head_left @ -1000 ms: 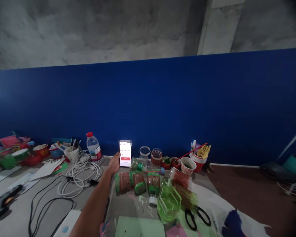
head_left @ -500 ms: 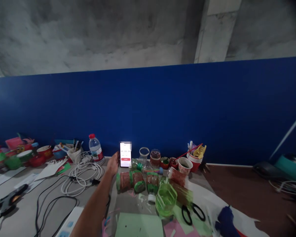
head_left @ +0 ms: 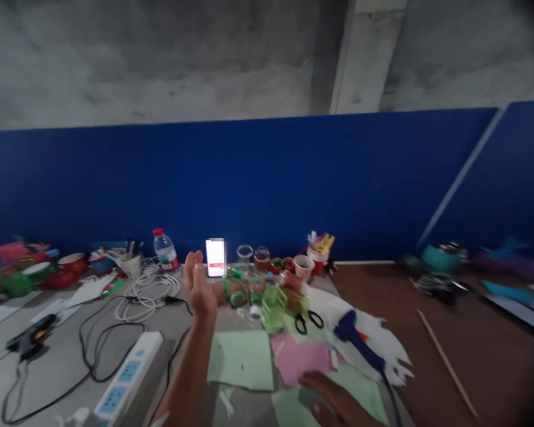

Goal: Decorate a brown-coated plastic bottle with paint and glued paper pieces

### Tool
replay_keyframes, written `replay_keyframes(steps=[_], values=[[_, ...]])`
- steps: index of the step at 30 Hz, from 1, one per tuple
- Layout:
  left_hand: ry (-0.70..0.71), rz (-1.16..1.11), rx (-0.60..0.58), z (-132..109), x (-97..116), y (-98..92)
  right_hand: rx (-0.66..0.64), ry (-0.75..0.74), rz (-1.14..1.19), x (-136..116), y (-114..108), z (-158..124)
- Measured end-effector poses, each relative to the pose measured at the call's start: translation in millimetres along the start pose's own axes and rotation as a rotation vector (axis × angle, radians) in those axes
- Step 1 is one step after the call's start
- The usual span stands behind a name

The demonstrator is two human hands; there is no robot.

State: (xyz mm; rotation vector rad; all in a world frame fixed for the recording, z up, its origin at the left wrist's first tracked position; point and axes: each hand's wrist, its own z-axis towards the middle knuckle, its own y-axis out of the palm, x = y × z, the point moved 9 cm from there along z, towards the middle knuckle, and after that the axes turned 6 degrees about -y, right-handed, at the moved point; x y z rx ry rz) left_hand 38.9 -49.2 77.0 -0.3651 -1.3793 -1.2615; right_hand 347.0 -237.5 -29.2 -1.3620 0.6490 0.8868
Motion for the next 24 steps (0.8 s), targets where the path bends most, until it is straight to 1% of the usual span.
replay_keyframes(steps=[1,2,3,4,5,7,9,10,11,13,15,17,19,21,23,24], values=[[0.016,0.011,-0.057,-29.6,4.5,3.2,-0.013,0.014,0.006,-1.1,-5.7,-5.7],[0.076,0.068,-0.149,-59.9,11.3,7.6,-0.042,0.012,0.016,-2.8,-10.6,-12.2],[0.099,0.144,-0.246,-88.8,12.7,9.9,-0.088,-0.031,0.011,-7.1,-14.5,-19.3],[0.085,0.253,-0.357,-115.8,8.5,11.1,-0.084,-0.049,-0.003,-8.2,-22.4,-27.0],[0.084,0.385,-0.442,-140.1,2.8,8.1,-0.063,-0.047,-0.019,-6.5,-30.8,-35.4],[0.092,0.622,-0.603,-181.6,-12.8,-3.4,0.012,0.005,-0.064,2.9,-46.3,-54.2],[0.225,0.742,-0.783,-219.2,-20.6,-12.6,0.084,0.053,-0.111,12.9,-54.8,-74.8],[0.324,0.793,-0.843,-235.2,-21.7,-17.4,0.117,0.068,-0.132,17.1,-56.5,-84.9],[0.414,0.85,-0.895,-249.7,-23.5,-21.5,0.154,0.081,-0.148,21.2,-57.4,-94.7],[0.561,0.932,-0.942,-271.9,-24.7,-28.8,0.234,0.113,-0.162,30.0,-56.9,-112.8],[0.672,1.013,-1.018,-293.3,-28.0,-31.5,0.328,0.16,-0.157,40.5,-55.2,-129.3],[0.77,1.095,-1.126,-316.0,-34.4,-32.2,0.424,0.207,-0.161,50.4,-52.0,-143.2],[0.835,1.181,-1.216,-334.4,-43.9,-34.1,0.505,0.241,-0.185,56.8,-47.0,-152.6],[0.851,1.25,-1.265,-344.7,-54.7,-37.4,0.548,0.262,-0.199,58.3,-39.7,-155.6],[0.86,1.286,-1.295,-349.0,-64.6,-41.0,0.528,0.263,-0.181,55.2,-30.5,-151.4],[0.874,1.296,-1.298,-349.3,-68.6,-42.6,0.492,0.25,-0.172,51.7,-26.1,-146.9]])
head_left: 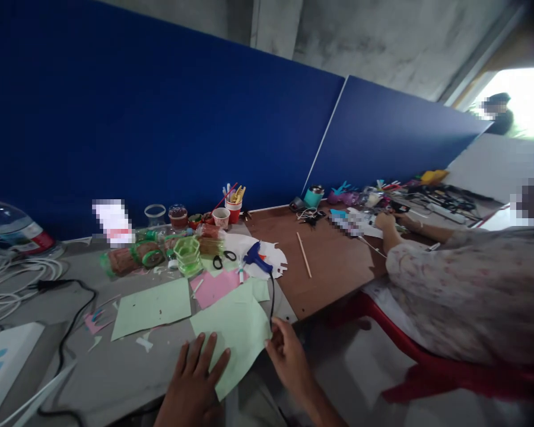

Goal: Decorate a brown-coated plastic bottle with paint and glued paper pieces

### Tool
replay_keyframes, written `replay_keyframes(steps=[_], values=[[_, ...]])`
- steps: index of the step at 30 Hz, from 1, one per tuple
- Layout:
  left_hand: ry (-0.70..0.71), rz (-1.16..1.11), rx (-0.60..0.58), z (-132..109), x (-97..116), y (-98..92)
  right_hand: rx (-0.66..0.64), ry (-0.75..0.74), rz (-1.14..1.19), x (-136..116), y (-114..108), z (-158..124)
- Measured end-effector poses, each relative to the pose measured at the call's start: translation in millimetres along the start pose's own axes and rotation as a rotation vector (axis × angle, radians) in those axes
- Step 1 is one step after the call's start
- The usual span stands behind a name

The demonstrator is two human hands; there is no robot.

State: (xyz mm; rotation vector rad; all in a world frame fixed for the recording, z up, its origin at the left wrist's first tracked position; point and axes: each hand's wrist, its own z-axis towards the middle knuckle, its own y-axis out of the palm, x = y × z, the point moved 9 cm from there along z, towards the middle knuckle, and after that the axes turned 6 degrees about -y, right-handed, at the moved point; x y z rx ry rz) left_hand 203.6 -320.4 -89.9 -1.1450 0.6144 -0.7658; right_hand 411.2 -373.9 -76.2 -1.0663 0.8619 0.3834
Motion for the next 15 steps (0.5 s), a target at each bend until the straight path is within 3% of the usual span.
replay_keyframes(steps=[4,10,12,15], values=[[0.008,0.059,0.109,-2.6,-6.9,1.6,-0.102,-0.069,-0.08,-17.3,-1.9,13.6],[-0.064,0.052,0.147,-5.6,-14.8,-3.2,-0.051,-0.134,-0.249,-24.8,-45.3,73.0],[-0.076,0.046,0.145,-7.6,-17.6,-3.6,-0.068,-0.121,-0.361,-27.5,-45.9,102.1],[-0.071,0.028,0.169,-12.7,-22.8,-3.4,-0.179,-0.121,-0.623,-30.3,-26.2,143.2]])
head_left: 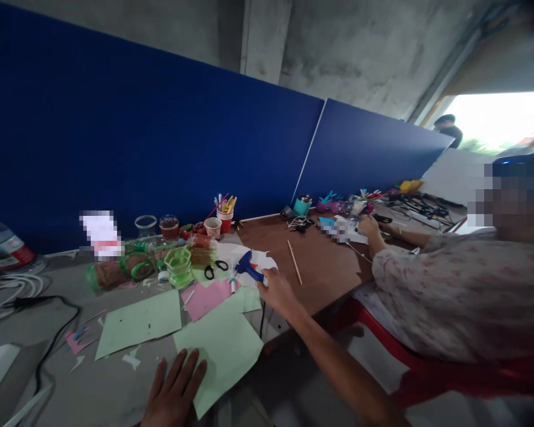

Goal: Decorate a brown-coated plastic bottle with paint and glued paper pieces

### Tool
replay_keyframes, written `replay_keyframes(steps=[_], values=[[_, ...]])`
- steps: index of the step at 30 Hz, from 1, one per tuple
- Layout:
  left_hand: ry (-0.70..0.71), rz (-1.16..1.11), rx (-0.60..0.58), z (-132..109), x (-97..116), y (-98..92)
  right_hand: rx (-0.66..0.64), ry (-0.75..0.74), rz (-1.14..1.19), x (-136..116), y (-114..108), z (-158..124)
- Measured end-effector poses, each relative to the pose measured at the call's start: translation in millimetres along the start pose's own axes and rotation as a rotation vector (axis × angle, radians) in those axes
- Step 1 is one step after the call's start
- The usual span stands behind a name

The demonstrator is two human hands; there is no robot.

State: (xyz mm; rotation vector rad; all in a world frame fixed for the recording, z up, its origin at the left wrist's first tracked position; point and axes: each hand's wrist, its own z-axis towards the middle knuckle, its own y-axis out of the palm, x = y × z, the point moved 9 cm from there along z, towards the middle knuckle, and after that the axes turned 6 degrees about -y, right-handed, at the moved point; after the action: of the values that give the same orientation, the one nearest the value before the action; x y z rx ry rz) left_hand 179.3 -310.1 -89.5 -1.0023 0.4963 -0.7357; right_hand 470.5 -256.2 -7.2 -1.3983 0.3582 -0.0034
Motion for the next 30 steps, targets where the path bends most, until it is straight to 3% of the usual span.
replay_keyframes(steps=[4,8,18,21,26,30], values=[[0.024,-0.014,0.056,-8.0,-8.6,-1.6,-0.094,-0.002,-0.074,0.1,23.4,37.6],[0.041,-0.038,0.098,-12.3,-19.0,-4.2,-0.191,-0.03,-0.116,12.9,42.2,48.6],[0.136,-0.008,0.112,-5.9,-29.9,3.2,-0.24,-0.097,-0.18,41.8,32.0,62.9],[0.108,-0.007,0.117,-6.3,-33.4,6.3,-0.229,-0.098,-0.18,42.8,26.6,62.6],[0.098,-0.028,0.111,-7.7,-33.4,8.8,-0.13,-0.122,-0.14,7.1,13.0,64.8],[0.065,-0.059,0.094,-4.3,-29.9,2.8,-0.176,-0.125,-0.101,-37.5,36.4,69.9]])
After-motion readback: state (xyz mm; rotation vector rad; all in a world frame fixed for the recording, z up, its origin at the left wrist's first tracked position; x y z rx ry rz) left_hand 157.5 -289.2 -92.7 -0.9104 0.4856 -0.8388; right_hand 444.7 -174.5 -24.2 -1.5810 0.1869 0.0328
